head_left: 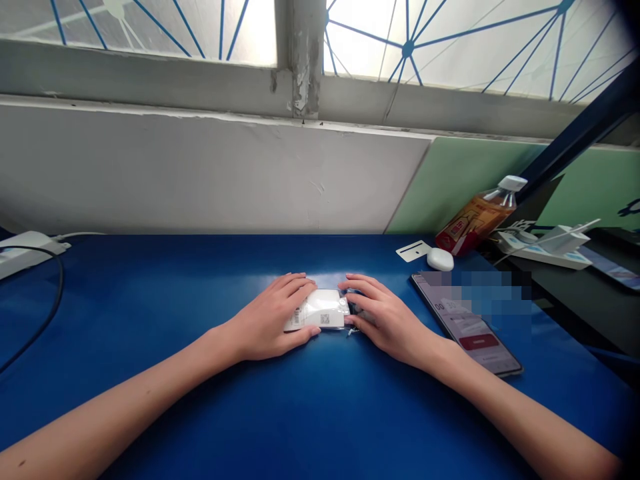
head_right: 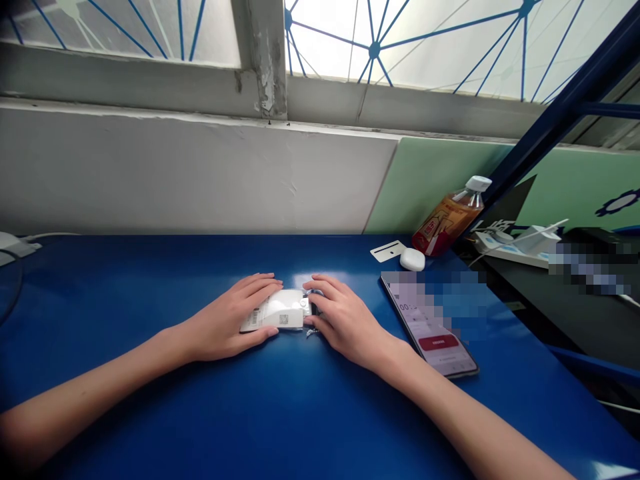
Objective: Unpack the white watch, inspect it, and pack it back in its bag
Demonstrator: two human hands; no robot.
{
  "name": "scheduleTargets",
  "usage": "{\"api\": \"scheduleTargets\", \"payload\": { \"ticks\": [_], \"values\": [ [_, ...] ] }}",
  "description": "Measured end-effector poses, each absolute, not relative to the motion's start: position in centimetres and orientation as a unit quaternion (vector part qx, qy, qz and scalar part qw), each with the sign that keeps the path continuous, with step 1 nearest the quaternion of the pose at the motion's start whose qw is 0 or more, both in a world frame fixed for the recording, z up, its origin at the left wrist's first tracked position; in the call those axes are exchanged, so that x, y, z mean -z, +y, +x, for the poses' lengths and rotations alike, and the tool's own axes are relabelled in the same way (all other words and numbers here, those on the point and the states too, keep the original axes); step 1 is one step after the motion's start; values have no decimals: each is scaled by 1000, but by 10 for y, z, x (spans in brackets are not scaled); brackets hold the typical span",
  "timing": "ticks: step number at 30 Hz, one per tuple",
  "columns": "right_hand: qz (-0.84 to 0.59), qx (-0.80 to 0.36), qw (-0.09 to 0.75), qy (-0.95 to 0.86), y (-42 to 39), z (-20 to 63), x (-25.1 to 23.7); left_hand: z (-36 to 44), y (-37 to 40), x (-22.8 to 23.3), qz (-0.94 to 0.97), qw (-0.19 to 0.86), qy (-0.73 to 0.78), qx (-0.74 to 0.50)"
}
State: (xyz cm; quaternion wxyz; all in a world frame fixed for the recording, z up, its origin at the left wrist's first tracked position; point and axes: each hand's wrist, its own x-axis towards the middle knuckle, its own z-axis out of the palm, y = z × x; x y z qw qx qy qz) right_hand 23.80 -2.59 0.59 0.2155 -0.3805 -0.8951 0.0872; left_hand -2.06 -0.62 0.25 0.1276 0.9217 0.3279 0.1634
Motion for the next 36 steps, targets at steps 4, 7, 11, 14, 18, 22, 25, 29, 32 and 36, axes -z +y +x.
{"api": "scheduleTargets", "payload": {
  "ticks": [4,7,11,14,18,22,25,29,32,36],
  "values": [
    [-376,-71,206,-901,-24,241,-9,-21,-6,-3,922,130,332,-153],
    [-373,-59,201,-904,-22,244,-11,-21,-6,-3,921,129,336,-149],
    [-363,-52,192,-910,-20,246,-11,-21,-6,-2,918,128,348,-142],
    [-361,-46,187,-912,-20,247,-11,-21,-6,-1,915,127,355,-140],
    [-361,-45,183,-913,-19,250,-12,-21,-6,0,913,131,359,-144],
    [-363,-46,175,-914,-17,254,-16,-20,-6,-1,910,129,366,-143],
    [-372,-62,168,-911,-15,257,-18,-21,-6,0,910,127,369,-137],
    [-393,-93,183,-896,-15,258,-15,-21,-5,1,909,135,368,-142],
    [-403,-106,194,-888,-17,255,-11,-23,-4,2,911,137,363,-140],
    [-403,-136,169,-889,-21,248,-9,-23,-4,1,916,130,358,-127]
  ]
}}
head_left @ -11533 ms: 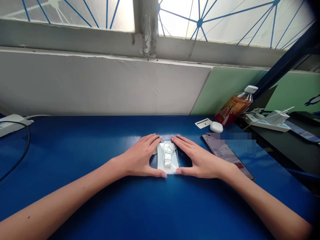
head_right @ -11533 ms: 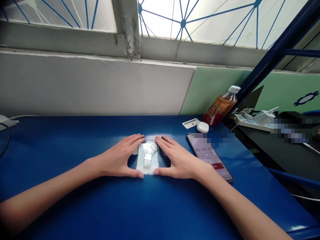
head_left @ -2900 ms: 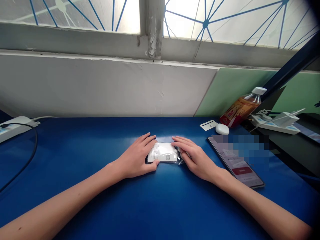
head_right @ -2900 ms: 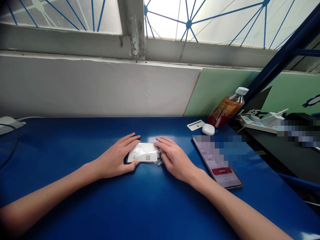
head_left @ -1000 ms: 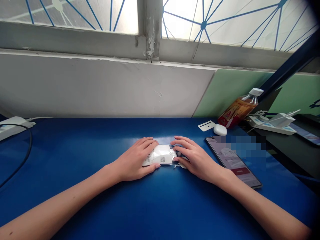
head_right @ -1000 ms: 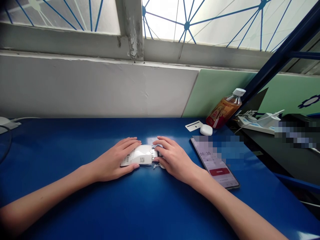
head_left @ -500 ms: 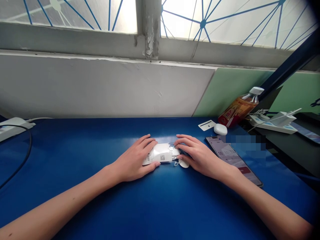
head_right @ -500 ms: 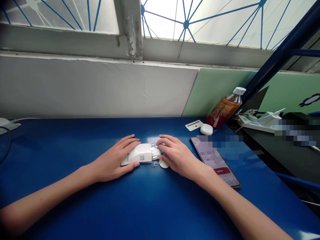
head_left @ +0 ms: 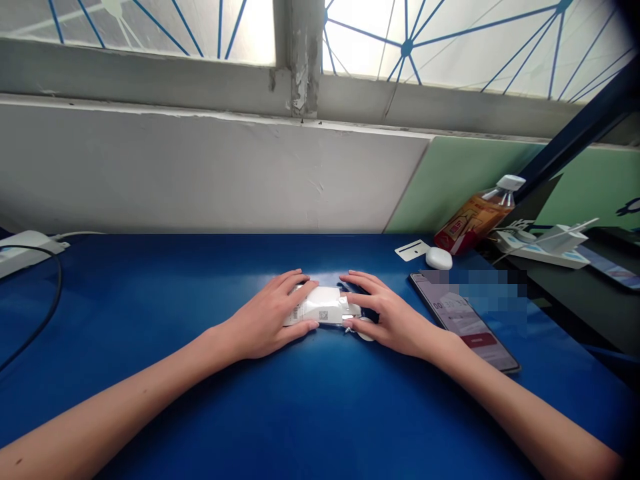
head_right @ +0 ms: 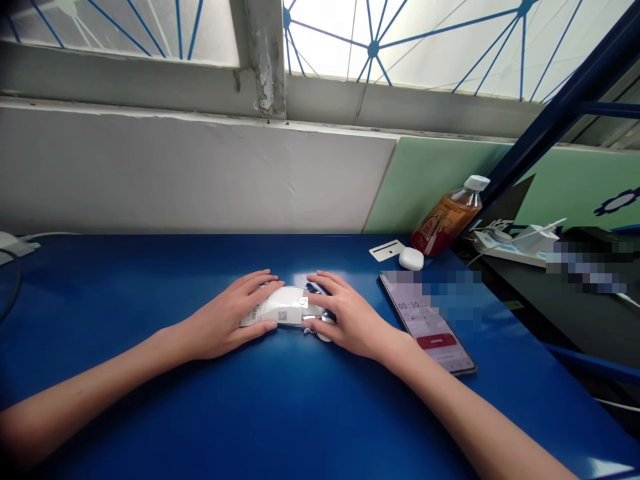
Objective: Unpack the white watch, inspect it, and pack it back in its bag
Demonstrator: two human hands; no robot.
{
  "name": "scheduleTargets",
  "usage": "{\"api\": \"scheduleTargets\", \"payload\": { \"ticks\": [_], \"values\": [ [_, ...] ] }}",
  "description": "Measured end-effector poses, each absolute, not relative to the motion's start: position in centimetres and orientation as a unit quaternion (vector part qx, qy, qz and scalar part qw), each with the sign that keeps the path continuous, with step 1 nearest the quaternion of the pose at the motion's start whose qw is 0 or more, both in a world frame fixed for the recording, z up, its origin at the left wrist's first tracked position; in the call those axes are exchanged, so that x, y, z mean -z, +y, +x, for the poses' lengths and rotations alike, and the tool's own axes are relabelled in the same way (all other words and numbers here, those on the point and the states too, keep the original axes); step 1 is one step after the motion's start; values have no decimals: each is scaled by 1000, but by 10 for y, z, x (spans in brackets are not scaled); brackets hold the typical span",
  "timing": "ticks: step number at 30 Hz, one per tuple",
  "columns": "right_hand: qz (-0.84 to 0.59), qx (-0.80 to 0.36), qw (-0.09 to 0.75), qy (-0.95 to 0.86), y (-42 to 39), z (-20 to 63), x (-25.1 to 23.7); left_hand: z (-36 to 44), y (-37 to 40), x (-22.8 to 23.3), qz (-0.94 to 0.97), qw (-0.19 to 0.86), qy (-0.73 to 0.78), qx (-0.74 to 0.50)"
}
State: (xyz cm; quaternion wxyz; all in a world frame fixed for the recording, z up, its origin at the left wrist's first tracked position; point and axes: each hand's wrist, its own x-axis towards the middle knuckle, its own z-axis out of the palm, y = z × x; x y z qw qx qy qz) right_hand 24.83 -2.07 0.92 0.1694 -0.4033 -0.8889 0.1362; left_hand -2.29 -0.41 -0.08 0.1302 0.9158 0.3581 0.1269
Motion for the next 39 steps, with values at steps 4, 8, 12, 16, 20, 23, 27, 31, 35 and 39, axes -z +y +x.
{"api": "scheduleTargets", "payload": {
  "ticks": [4,8,12,16,20,23,27,31,35,39],
  "values": [
    [-401,-124,148,-896,-22,245,-12,-21,-5,-1,917,123,357,-131],
    [-378,-80,121,-914,-21,250,-19,-21,-6,-1,917,117,356,-138],
    [-385,-70,91,-916,-19,260,-26,-21,-6,0,916,115,358,-137],
    [-408,-78,98,-904,-17,264,-25,-21,-6,1,915,117,359,-140],
    [-412,-68,131,-899,-19,257,-18,-21,-5,0,918,116,354,-136],
    [-406,-79,151,-898,-22,251,-14,-21,-5,-1,917,121,351,-143],
    [-419,-67,183,-887,-23,251,-13,-21,-5,-1,913,125,358,-152],
    [-452,-14,227,-862,-15,259,-17,-22,-5,-1,911,129,362,-153],
    [-500,43,301,-811,-7,269,-24,-23,-5,-1,909,137,367,-146],
    [-528,85,376,-757,-4,273,-27,-23,-5,-1,909,144,367,-131]
  ]
}}
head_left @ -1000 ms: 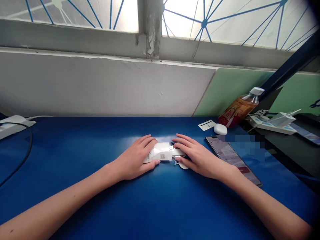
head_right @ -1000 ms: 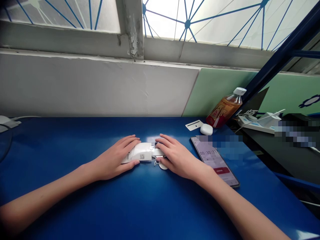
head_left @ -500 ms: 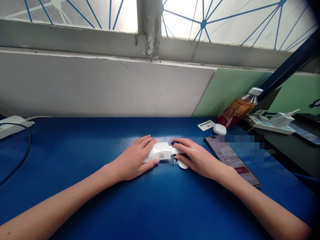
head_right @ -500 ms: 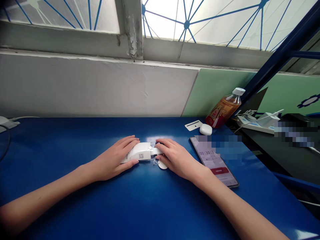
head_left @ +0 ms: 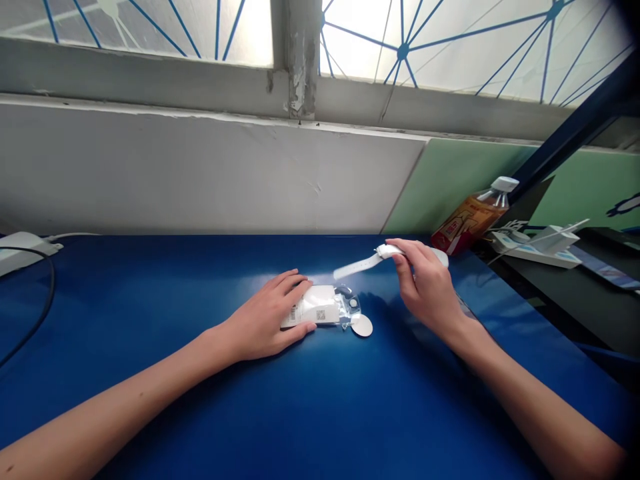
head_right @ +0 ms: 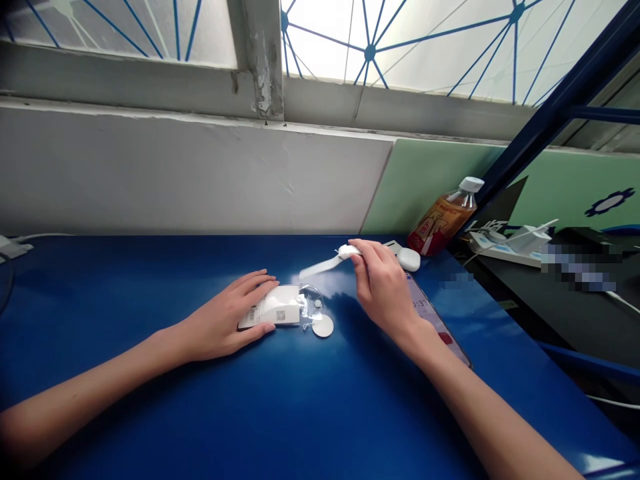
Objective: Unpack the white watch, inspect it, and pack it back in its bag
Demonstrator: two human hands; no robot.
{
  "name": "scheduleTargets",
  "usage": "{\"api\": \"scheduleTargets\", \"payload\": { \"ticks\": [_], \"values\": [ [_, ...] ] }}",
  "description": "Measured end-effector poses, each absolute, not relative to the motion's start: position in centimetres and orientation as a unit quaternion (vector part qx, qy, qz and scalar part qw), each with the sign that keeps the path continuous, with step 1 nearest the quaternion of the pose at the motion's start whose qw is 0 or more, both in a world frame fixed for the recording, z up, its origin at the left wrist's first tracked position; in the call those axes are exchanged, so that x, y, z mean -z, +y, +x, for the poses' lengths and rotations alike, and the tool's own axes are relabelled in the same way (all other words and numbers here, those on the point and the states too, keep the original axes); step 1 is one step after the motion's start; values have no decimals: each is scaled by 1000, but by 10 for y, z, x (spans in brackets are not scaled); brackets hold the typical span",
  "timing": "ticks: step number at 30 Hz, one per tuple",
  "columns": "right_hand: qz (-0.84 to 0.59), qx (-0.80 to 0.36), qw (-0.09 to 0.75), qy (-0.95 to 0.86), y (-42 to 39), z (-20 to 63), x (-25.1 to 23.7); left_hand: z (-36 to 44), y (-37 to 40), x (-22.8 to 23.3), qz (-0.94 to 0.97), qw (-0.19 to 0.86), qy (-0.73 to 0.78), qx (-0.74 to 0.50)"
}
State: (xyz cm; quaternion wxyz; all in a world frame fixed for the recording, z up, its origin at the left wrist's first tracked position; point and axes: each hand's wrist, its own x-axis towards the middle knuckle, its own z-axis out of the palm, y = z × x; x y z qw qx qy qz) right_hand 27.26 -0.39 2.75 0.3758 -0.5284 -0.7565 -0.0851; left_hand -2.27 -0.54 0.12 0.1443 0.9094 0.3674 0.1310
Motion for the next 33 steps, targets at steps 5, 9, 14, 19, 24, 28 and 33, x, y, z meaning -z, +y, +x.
{"api": "scheduleTargets", "payload": {
  "ticks": [5,9,14,19,24,28,33],
  "values": [
    [-530,96,412,-735,-5,270,-25,-23,-5,-2,908,151,372,-118],
    [-515,78,409,-749,-7,267,-24,-24,-5,-3,895,181,378,-152],
    [-489,78,406,-769,-12,263,-24,-24,-6,-8,877,186,382,-223],
    [-450,59,412,-790,-19,257,-23,-13,-13,-29,873,88,360,-317],
    [-393,22,435,-810,-22,241,-40,4,-23,-49,886,42,337,-317],
    [-390,-10,480,-785,-18,221,-68,16,-24,-54,868,136,342,-333],
    [-418,-174,549,-703,-2,199,-89,30,-28,-58,767,407,356,-346]
  ]
}}
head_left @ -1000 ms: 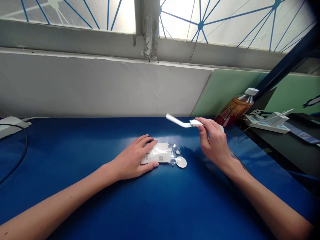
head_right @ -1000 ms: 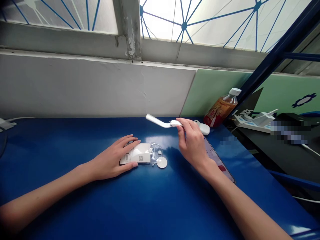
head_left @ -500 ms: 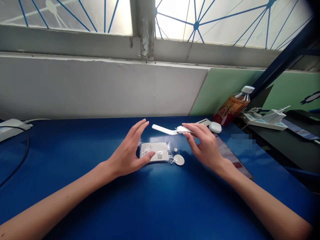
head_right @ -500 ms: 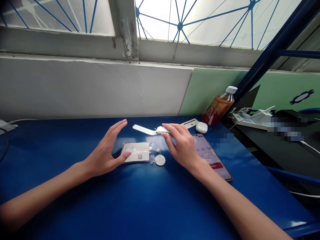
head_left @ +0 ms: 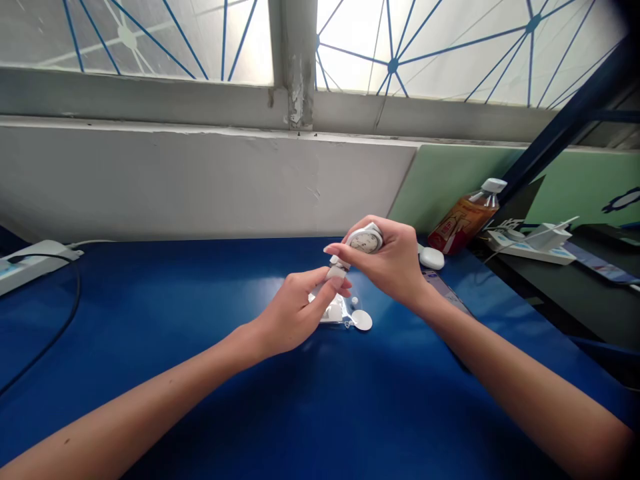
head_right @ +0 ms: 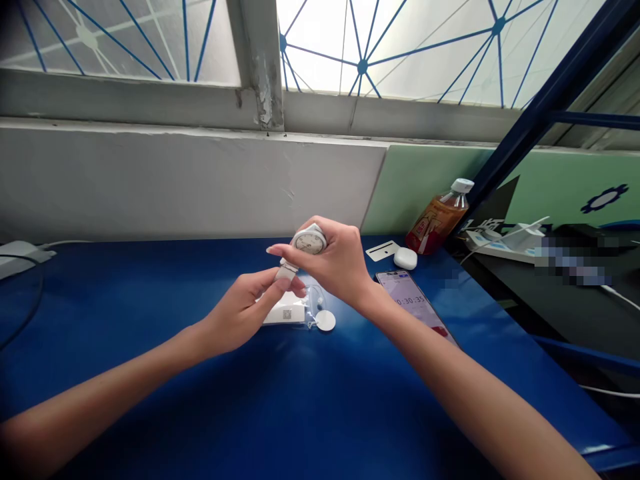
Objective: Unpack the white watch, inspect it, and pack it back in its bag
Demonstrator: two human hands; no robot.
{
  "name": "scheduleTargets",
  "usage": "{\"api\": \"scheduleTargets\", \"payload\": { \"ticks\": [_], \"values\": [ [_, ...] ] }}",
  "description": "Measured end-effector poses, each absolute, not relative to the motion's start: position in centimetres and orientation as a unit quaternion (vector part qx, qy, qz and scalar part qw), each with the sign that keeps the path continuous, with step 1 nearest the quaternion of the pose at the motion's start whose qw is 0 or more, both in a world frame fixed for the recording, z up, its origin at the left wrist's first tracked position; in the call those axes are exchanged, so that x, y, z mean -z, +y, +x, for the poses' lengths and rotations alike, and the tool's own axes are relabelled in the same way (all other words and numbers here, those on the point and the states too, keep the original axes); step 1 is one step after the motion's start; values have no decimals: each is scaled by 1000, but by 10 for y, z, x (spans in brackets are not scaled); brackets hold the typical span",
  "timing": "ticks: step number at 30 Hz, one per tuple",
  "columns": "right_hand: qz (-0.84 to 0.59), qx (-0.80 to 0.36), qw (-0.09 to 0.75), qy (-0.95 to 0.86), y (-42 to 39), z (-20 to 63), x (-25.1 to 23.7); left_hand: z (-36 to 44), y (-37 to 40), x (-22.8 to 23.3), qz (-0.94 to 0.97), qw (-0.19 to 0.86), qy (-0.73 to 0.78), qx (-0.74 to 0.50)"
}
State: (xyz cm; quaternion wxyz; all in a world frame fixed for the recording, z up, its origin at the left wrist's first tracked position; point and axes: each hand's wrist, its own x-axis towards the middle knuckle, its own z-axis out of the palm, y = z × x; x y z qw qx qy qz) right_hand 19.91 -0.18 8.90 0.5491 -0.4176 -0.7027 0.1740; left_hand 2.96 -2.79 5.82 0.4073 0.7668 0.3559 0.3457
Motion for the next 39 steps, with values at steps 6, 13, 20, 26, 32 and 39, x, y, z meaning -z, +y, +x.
{"api": "scheduleTargets", "payload": {
  "ticks": [6,13,20,26,32,39],
  "values": [
    [-375,-493,528,-581,19,183,-69,38,-34,-49,563,688,295,-350],
    [-291,-726,429,-452,22,180,-51,42,-34,-37,408,802,296,-321],
    [-211,-834,380,-340,22,179,-49,44,-34,-31,371,815,323,-305],
    [-187,-853,369,-318,24,180,-48,43,-35,-32,379,824,301,-296],
    [-173,-869,325,-331,23,183,-48,40,-35,-37,407,810,303,-294],
    [-170,-856,348,-342,22,183,-45,40,-35,-37,392,811,322,-290]
  ]
}}
